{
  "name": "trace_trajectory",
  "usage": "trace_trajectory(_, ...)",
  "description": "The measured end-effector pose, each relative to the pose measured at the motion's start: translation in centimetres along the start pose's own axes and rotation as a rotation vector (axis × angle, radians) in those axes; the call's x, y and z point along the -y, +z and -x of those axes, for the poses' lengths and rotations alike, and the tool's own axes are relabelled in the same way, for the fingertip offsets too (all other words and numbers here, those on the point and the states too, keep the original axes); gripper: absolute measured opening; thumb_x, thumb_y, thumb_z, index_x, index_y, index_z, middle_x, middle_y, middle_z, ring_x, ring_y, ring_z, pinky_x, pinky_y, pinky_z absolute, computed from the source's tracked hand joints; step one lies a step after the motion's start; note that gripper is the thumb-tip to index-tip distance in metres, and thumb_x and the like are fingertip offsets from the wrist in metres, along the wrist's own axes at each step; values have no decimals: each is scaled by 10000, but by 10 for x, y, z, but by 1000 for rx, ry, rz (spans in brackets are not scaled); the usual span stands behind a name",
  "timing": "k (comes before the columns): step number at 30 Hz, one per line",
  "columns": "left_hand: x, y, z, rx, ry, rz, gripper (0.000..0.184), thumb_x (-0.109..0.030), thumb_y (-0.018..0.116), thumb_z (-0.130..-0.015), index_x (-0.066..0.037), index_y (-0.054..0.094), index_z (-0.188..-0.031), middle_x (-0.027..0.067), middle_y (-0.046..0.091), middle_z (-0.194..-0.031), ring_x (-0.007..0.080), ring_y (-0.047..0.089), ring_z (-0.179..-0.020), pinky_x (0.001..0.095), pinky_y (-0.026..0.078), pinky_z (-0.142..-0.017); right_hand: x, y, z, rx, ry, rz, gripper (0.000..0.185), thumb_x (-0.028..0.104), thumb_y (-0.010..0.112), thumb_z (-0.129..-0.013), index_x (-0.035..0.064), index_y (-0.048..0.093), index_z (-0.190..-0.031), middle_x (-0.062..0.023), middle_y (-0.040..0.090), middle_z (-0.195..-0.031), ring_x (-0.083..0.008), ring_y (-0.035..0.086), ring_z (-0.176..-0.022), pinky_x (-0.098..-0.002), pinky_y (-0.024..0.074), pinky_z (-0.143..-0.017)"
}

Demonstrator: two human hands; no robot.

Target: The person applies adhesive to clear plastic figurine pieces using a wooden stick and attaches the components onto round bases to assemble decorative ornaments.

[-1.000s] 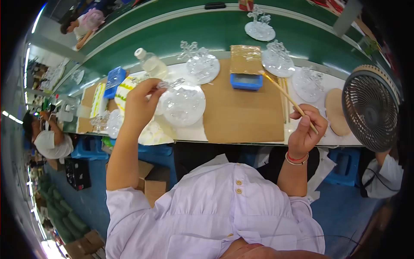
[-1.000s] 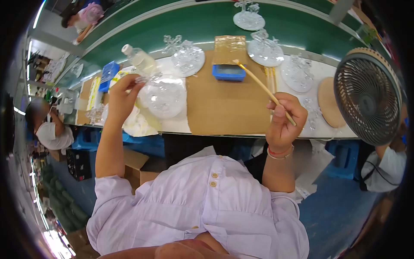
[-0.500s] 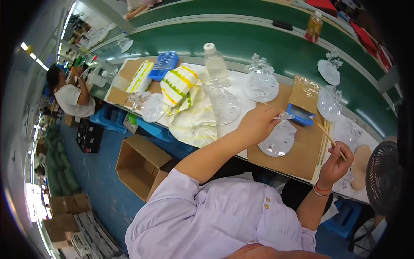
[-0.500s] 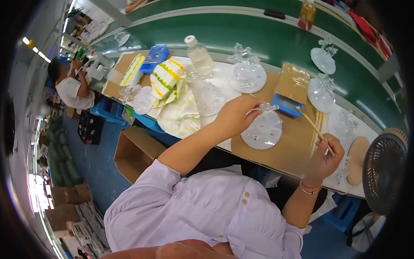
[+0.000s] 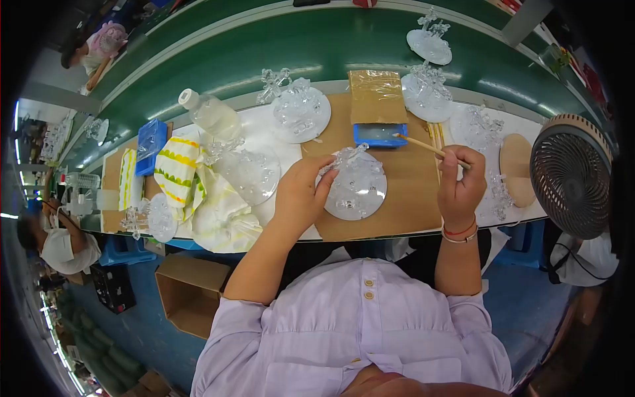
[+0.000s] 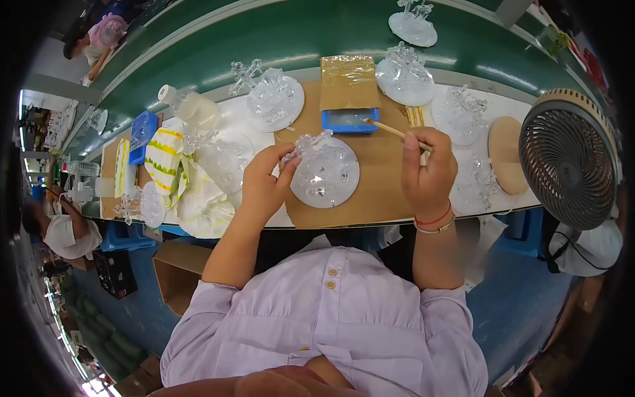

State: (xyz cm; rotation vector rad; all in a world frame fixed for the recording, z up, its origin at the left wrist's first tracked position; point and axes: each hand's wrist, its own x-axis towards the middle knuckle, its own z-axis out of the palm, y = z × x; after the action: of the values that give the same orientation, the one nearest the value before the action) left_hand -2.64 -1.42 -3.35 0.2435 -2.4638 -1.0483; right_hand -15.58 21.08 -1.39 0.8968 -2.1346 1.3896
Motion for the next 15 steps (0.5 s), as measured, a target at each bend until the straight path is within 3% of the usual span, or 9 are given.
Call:
trace_trajectory(7,-1,-9,19,-172,142,34,164,-78,740,-723,-62,645,-856,103,637,-1002,304,601,-927,385,487,-793,-19,13,-3,64,-28,108,93,71,619,-894,8,581,-952,-80,629,-857,-172,601,-744,-299,493,-686)
trace_trajectory(9,9,-22,32,-181,325,23,146,-101,738,-724,-69,643,-830,89,627,-1010,299,579,-973,415,471,-851,-30,16,-1,-24,-157,128,110,82,623,-899,3,581,-963,-84,627,-865,-163,596,-763,-284,494,-686)
trace_trajectory(12,14,-50,57,-220,379,-116,140,-94,712,-735,-80,648,-858,85,614,-1018,295,555,-1015,454,444,-907,-42,12,12,-64,-20,44,126,95,590,-929,-5,562,-1000,-98,626,-878,-142,587,-752,-248,489,-670)
trace_trajectory(15,31,-76,89,-321,235,-299,147,-70,679,-750,-81,650,-894,85,611,-1035,288,551,-1023,468,427,-935,-44,7,20,-115,40,-125,134,98,562,-947,-16,540,-1012,-113,625,-881,-133,572,-718,-241,486,-651)
